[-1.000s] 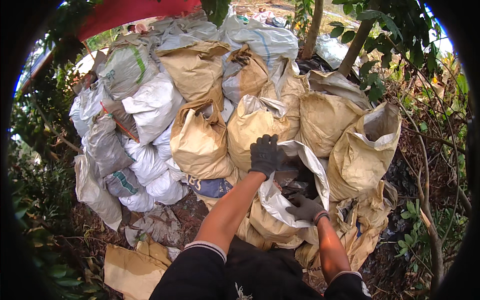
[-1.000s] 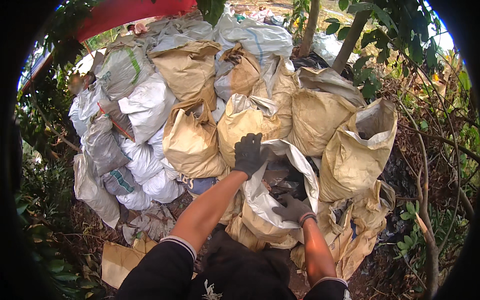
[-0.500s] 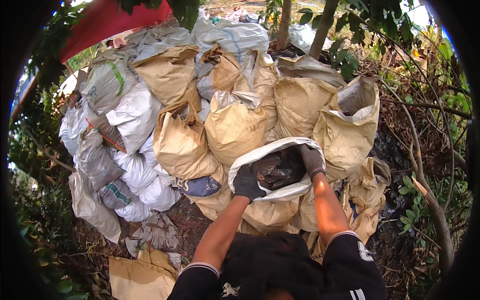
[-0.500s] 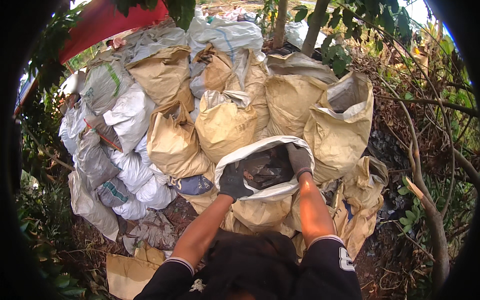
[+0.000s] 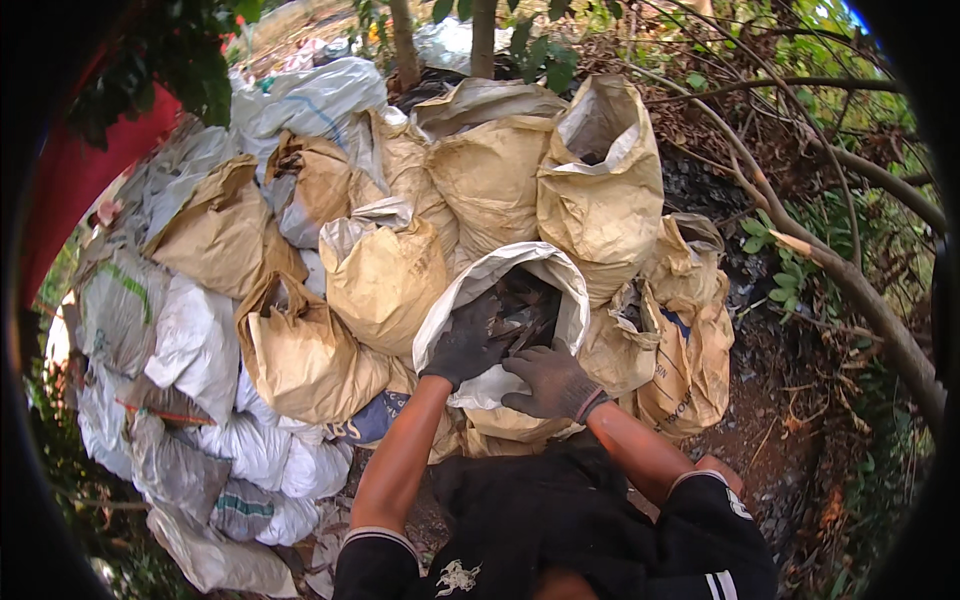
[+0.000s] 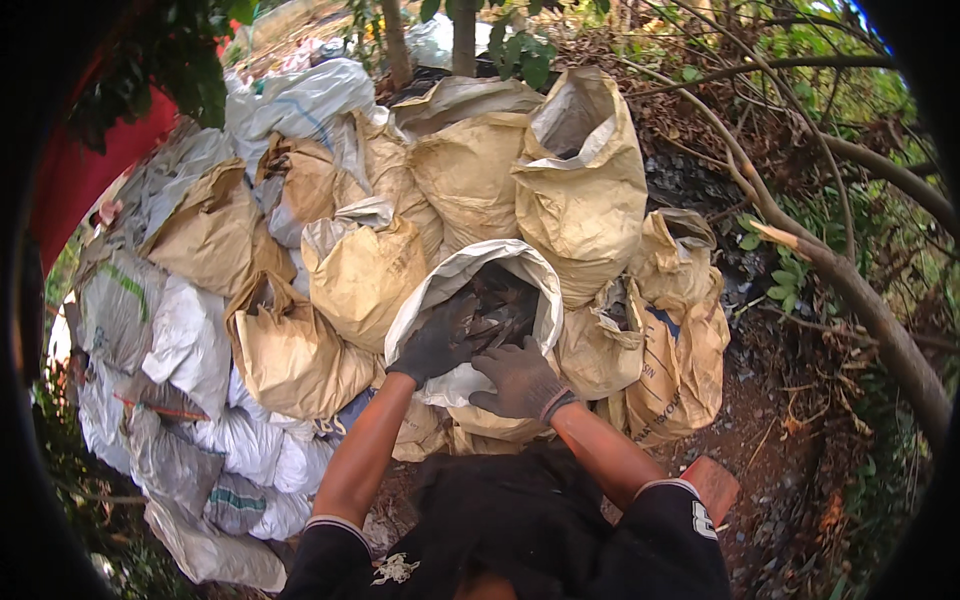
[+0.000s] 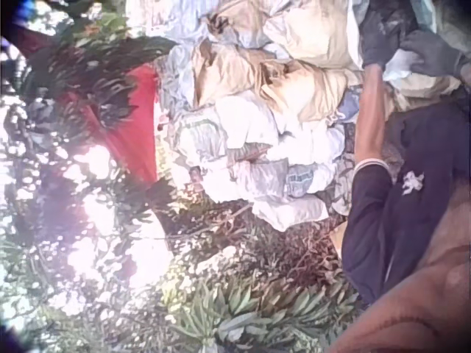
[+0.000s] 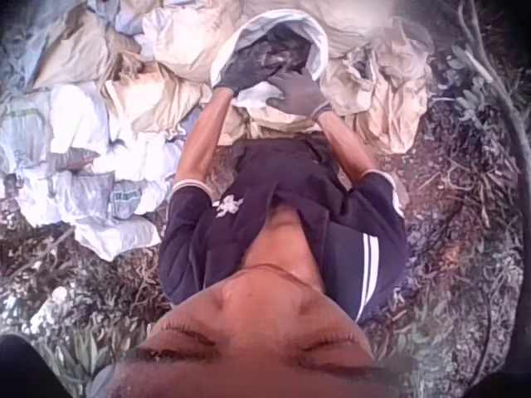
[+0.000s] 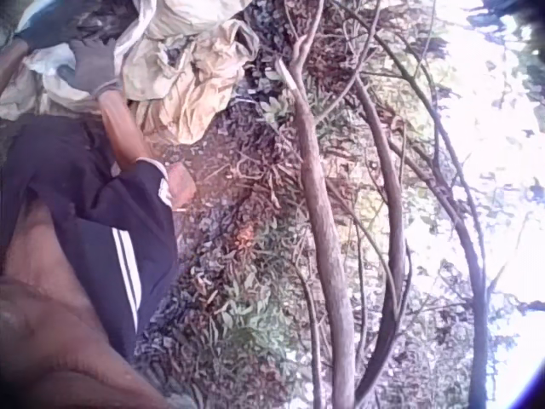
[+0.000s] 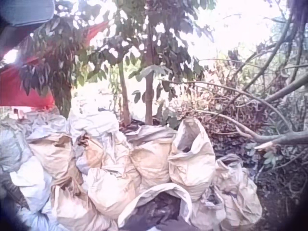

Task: The person opens a white sack and uses a red dustpan to scoop dark debris from the ground. They pour the debris into the sack and place the filled sack among other sacks.

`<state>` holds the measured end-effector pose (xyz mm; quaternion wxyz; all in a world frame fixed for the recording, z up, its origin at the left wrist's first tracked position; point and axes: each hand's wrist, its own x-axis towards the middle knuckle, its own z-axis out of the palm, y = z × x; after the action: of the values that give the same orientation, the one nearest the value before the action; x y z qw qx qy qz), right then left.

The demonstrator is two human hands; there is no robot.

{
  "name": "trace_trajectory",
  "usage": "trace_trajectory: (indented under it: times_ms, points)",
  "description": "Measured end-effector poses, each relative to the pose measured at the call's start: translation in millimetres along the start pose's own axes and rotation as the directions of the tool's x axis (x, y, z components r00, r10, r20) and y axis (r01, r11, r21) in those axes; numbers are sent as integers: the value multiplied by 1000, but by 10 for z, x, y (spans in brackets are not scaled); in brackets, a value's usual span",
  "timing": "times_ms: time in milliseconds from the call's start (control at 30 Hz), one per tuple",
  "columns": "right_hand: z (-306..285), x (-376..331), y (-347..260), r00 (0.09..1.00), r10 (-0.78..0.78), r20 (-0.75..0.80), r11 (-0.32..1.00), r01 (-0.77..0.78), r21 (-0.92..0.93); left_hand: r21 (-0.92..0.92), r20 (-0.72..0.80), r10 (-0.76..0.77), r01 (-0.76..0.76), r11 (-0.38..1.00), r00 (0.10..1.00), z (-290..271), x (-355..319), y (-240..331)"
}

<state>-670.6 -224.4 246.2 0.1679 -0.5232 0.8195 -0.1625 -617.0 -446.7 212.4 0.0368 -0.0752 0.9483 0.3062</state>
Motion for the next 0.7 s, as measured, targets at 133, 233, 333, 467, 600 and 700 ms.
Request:
trace_trajectory:
  times_ms: [133, 233, 333, 467, 600, 700]
  points:
    - [139, -330, -341, 858, 304, -415, 951, -245, 189, -116, 72, 421, -411, 904, 904, -163, -434, 108]
    - [560, -876, -710, 626, 733, -265, 678, -640, 361, -375, -55, 458, -443, 814, 887, -85, -838, -141]
    - [1232, -1743, -1327, 306, 947, -98, 313, -810, 496, -611, 187, 429, -237, 756, 884, 36, -1196, -303]
    - [1590, -2566, -2229, 12, 977, 215, -107, -839, 533, -397, 498, 350, -150, 905, 794, 580, -1748, -1090]
    - [2026, -3301, -2842, -137, 952, 273, -268, -804, 531, 38, 662, -74, 66, 997, 745, 1056, -2603, -2358]
    - [2103, -3671, -3136, -193, 941, 279, -329, -719, 613, 267, 653, -249, 90, 959, 715, 1135, -3026, -3087]
